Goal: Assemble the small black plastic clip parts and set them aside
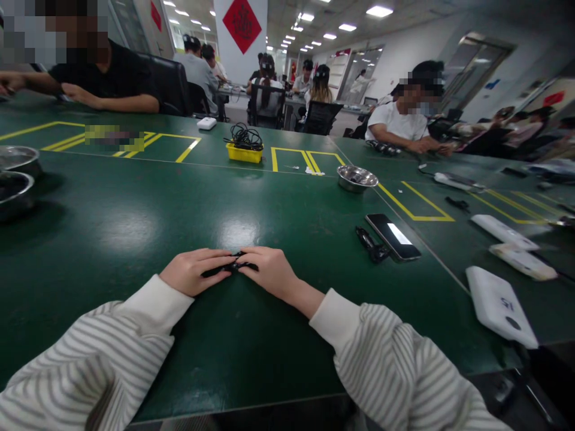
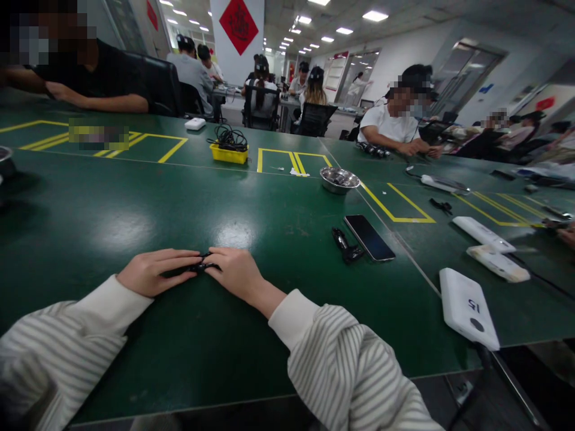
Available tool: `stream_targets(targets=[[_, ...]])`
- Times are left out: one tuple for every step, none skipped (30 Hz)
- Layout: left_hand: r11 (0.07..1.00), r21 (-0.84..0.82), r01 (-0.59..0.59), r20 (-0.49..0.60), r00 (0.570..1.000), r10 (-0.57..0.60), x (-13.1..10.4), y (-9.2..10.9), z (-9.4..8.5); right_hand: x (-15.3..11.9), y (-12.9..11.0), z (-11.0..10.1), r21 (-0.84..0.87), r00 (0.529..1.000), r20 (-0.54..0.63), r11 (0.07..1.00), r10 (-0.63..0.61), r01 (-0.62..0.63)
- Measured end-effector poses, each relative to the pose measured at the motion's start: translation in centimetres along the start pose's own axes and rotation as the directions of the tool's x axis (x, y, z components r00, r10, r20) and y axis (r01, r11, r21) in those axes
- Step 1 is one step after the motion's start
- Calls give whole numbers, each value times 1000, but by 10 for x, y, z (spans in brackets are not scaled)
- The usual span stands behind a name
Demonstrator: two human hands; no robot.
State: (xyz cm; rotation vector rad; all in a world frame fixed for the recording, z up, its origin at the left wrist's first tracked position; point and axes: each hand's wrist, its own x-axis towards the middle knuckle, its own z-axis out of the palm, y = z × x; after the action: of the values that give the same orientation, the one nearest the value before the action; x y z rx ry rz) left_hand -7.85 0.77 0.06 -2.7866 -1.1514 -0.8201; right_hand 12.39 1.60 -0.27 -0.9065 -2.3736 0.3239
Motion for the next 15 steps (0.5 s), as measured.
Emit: stream_targets(targets=[[999,6,41,3,999,-41,-7,-5,-5,8,-2,6,3,999,13,1000,-29,29],[997,16,81,13,997,-81,-14,-9,-10,17,-5,13,6,998,25,998,-59,59],[992,35,123,18,992,-123,-21,-14,-15,25,-8,19,10,995,35,996,-90,90],[985,64,161,15,987,-163,-28,-18,-20,34,-11,26,11,993,41,994,-113,113],[975,100,201,9,979,-202,-35,-21,-24,42,-14,33,5,991,43,992,-129,129],[959,139,248,-10,969,-249,-41,-24,-27,50,-18,39,-1,989,46,990,-139,140],[941,173,292,-22,956,-293,-46,-27,-30,57,-22,45,-8,989,46,990,-141,142],[920,200,336,-30,941,-337,-51,-29,-33,62,-26,50,-16,989,48,990,-137,138],[902,218,372,-31,927,-375,-53,-30,-35,67,-29,53,-22,990,50,991,-129,130],[891,226,394,-20,916,-400,-55,-31,-36,70,-31,55,-26,992,51,992,-120,121],[885,226,407,-10,910,-415,-56,-32,-37,71,-34,56,-27,992,50,993,-113,114],[882,224,414,-4,906,-424,-56,-33,-38,71,-35,55,-26,993,44,993,-110,112],[880,226,417,-4,904,-427,-56,-34,-38,69,-35,52,-25,993,35,993,-115,116],[876,237,421,-7,902,-432,-55,-36,-39,66,-34,48,-25,992,23,992,-124,125],[865,258,430,-11,897,-442,-55,-38,-39,62,-32,44,-27,991,12,990,-135,136]])
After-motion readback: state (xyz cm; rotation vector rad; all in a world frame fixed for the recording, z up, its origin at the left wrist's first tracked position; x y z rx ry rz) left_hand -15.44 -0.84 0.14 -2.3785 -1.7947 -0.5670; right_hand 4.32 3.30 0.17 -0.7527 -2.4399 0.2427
